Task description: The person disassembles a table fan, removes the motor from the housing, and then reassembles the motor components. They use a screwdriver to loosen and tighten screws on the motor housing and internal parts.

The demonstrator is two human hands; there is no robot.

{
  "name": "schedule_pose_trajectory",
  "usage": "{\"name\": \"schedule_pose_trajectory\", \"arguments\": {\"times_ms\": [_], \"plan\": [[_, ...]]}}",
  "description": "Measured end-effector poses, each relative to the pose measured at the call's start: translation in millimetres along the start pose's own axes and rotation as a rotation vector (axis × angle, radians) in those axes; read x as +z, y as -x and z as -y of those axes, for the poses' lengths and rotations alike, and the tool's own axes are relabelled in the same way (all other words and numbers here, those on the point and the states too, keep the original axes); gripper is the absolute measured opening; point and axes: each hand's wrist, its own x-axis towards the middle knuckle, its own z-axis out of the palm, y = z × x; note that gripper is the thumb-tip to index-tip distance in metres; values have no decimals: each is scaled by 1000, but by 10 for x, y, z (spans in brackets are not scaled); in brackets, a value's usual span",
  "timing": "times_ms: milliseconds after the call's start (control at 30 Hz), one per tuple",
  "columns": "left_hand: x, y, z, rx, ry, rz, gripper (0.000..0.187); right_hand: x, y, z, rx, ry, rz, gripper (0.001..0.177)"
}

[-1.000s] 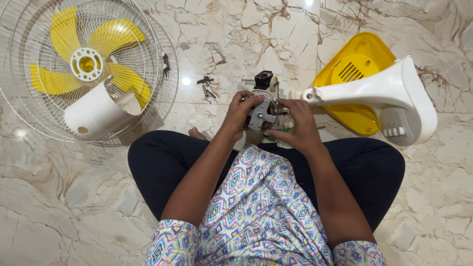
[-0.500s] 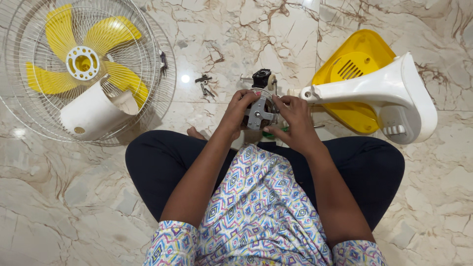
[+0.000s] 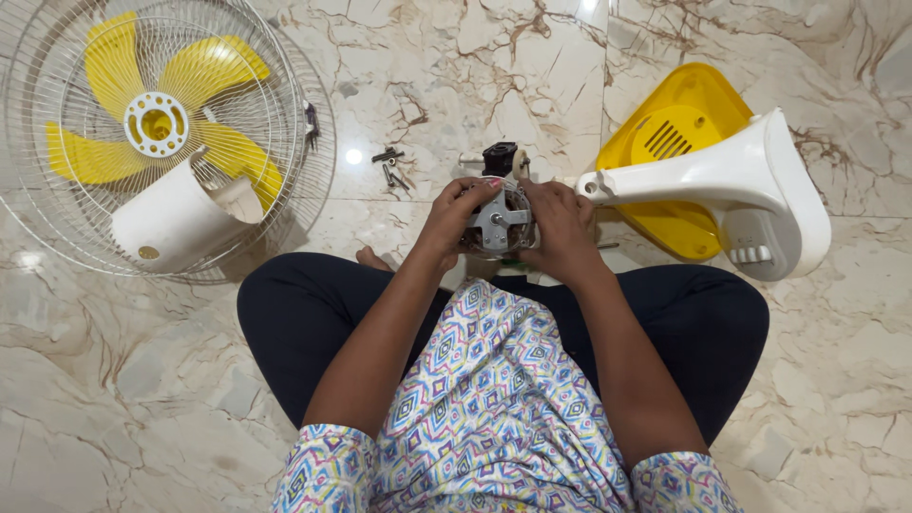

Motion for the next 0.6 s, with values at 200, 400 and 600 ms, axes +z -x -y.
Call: {"name": "schedule_pose_trajectory", "arguments": {"times_ms": [200,400,600], "plan": [[60,40,-7,162,-39,18,51,-13,15,-38,-12,-50,-115,92],[84,111,-43,151,-108,-5,56,-67,28,-3,-114,-13,-263,84],[108,131,2,300,-156,21,61,-95,8,91,-52,40,-201,86]]}}
